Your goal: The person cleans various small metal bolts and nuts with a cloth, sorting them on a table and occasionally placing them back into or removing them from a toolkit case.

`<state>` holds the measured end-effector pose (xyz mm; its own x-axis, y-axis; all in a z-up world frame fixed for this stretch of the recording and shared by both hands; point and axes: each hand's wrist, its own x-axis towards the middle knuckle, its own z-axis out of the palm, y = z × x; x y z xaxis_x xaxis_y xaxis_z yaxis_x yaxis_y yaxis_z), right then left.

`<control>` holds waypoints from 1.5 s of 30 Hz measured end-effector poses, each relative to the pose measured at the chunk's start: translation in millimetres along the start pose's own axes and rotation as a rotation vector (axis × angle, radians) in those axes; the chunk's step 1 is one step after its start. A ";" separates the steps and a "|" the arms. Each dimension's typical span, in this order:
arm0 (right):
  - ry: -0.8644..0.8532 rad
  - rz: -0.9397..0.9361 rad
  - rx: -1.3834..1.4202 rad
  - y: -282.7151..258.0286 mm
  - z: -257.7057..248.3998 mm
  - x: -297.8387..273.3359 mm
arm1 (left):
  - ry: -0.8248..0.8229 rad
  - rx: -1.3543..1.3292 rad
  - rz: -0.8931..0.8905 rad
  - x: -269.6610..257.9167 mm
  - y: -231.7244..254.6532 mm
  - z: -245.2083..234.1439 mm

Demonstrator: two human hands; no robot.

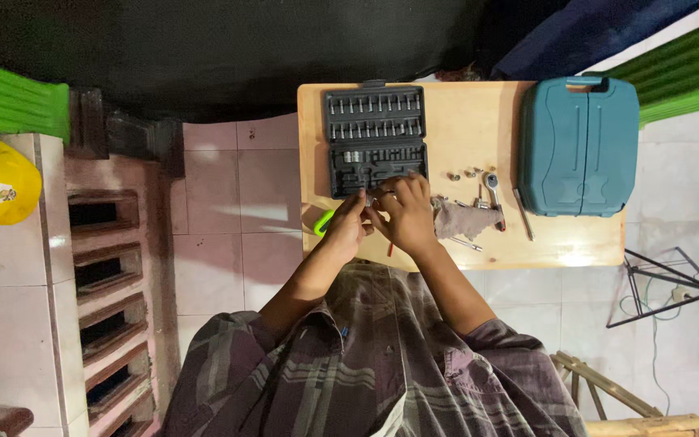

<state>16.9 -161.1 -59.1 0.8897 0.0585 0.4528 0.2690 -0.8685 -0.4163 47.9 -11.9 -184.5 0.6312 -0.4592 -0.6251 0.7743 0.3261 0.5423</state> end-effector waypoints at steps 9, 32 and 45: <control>-0.025 0.248 0.089 86.6 82.9 -9.5 | 0.022 0.330 0.248 -31.3 47.7 -17.8; -0.320 -0.058 -0.232 147.8 182.6 2.7 | -0.068 0.598 0.327 -52.3 52.7 -32.3; -0.306 0.223 -0.216 175.9 123.9 -51.2 | -0.077 0.693 0.194 -30.9 30.0 -22.3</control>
<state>64.3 -256.0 -253.2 0.9943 -0.0276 0.1027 0.0032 -0.9575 -0.2886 52.7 30.6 -161.5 0.7293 -0.5117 -0.4542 0.4261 -0.1798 0.8867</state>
